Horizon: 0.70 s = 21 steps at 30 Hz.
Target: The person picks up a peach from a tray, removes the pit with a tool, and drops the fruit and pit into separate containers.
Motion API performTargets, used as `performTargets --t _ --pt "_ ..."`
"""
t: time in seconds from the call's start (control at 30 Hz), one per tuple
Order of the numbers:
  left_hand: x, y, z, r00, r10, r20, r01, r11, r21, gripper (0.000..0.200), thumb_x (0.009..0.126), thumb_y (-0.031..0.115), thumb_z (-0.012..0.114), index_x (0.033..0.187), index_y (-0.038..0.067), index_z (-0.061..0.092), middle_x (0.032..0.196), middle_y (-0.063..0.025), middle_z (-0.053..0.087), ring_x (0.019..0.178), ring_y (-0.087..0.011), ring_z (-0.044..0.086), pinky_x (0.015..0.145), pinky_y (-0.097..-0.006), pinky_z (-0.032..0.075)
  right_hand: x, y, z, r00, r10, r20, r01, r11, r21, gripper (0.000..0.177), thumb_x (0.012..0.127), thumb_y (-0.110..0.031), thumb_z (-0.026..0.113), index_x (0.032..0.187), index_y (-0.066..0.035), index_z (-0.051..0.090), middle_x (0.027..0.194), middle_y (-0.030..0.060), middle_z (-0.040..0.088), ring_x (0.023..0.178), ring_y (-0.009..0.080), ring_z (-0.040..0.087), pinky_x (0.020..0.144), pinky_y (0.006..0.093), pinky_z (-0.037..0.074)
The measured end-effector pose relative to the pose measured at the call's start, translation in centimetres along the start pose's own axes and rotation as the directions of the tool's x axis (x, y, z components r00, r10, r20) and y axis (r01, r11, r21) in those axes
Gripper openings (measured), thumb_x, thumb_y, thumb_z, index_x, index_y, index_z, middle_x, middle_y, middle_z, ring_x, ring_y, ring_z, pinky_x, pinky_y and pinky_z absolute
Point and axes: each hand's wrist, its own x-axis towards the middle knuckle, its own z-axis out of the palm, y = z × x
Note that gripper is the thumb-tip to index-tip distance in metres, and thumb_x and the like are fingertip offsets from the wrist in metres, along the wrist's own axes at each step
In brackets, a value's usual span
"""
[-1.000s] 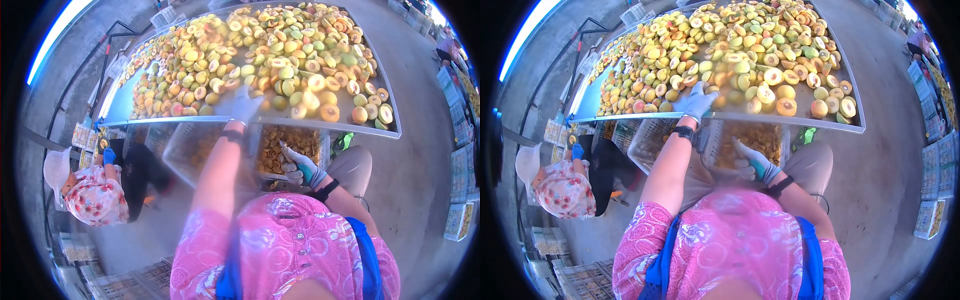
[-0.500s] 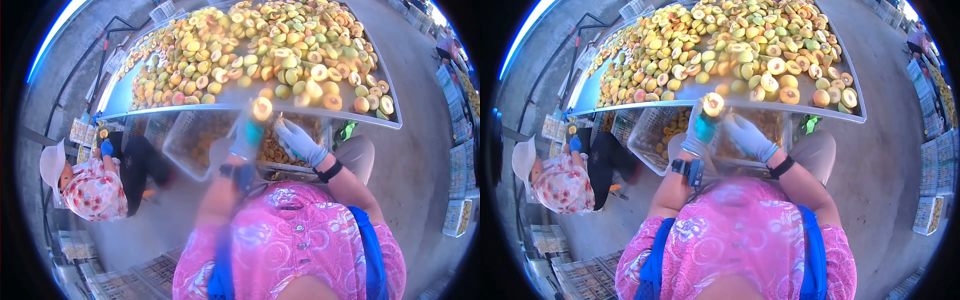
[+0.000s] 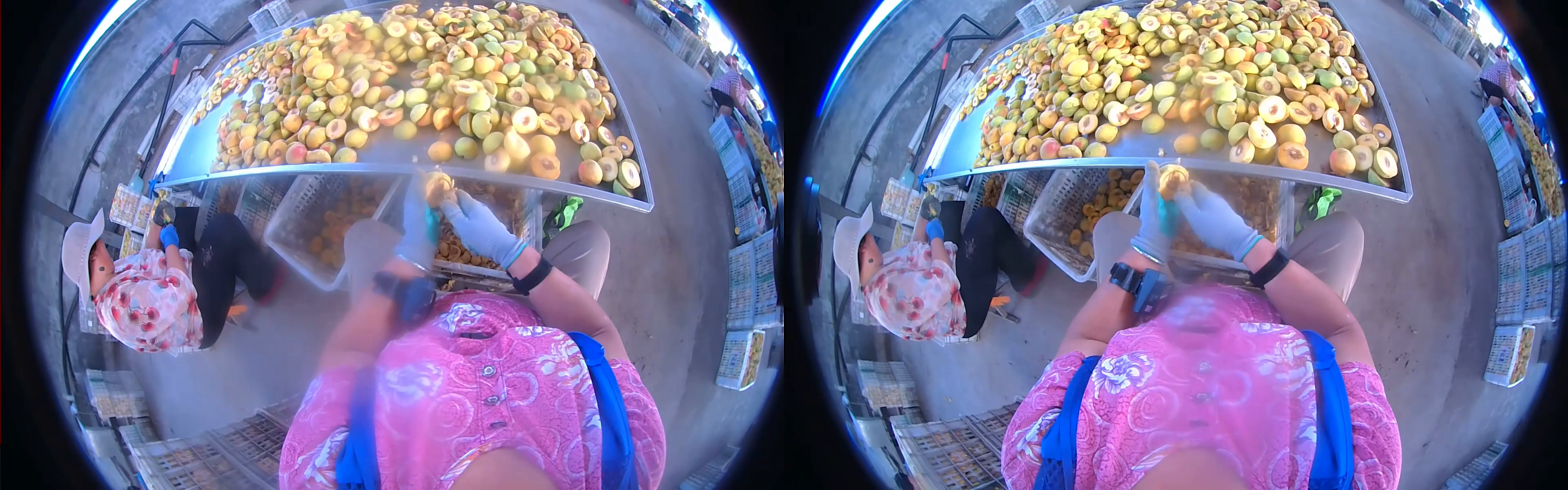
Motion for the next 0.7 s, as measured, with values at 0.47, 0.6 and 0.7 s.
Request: performTargets --t 0.47,0.6,0.7 --pt "-2.2 1.8 3.1 0.968 -0.091 -0.236 0.054 0.986 -0.155 0.051 0.097 0.05 0.044 0.104 0.001 0.056 0.089 -0.0107 0.06 0.082 -0.0224 0.059 0.079 -0.0352 0.05 -1.8 0.7 1.2 0.988 0.046 0.145 -0.076 0.974 0.212 0.054 0.1 -0.045 0.038 0.119 0.004 0.054 0.104 0.0152 0.062 0.095 0.0241 0.059 0.087 0.0336 0.045" --pt "-1.9 1.4 2.2 0.987 -0.047 -0.155 0.056 0.997 0.05 0.055 0.095 0.055 0.045 0.098 0.002 0.059 0.088 -0.0115 0.064 0.077 -0.0224 0.062 0.072 -0.0353 0.053 -2.9 -2.4 -0.4 0.897 0.314 0.312 -0.397 0.882 0.255 0.056 0.099 -0.049 0.04 0.119 0.001 0.054 0.1 0.0076 0.061 0.088 0.0173 0.056 0.082 0.0295 0.045" --pt "-2.0 1.6 1.9 0.997 0.029 -0.078 -0.013 0.98 0.2 0.055 0.094 0.056 0.046 0.094 0.003 0.062 0.086 -0.0115 0.066 0.071 -0.0214 0.064 0.065 -0.0333 0.055 -3.1 -1.9 -1.2 0.828 0.363 0.427 -0.531 0.754 0.388 0.052 0.098 -0.049 0.044 0.118 -0.003 0.055 0.093 0.0037 0.059 0.077 0.0112 0.054 0.068 0.0249 0.046"
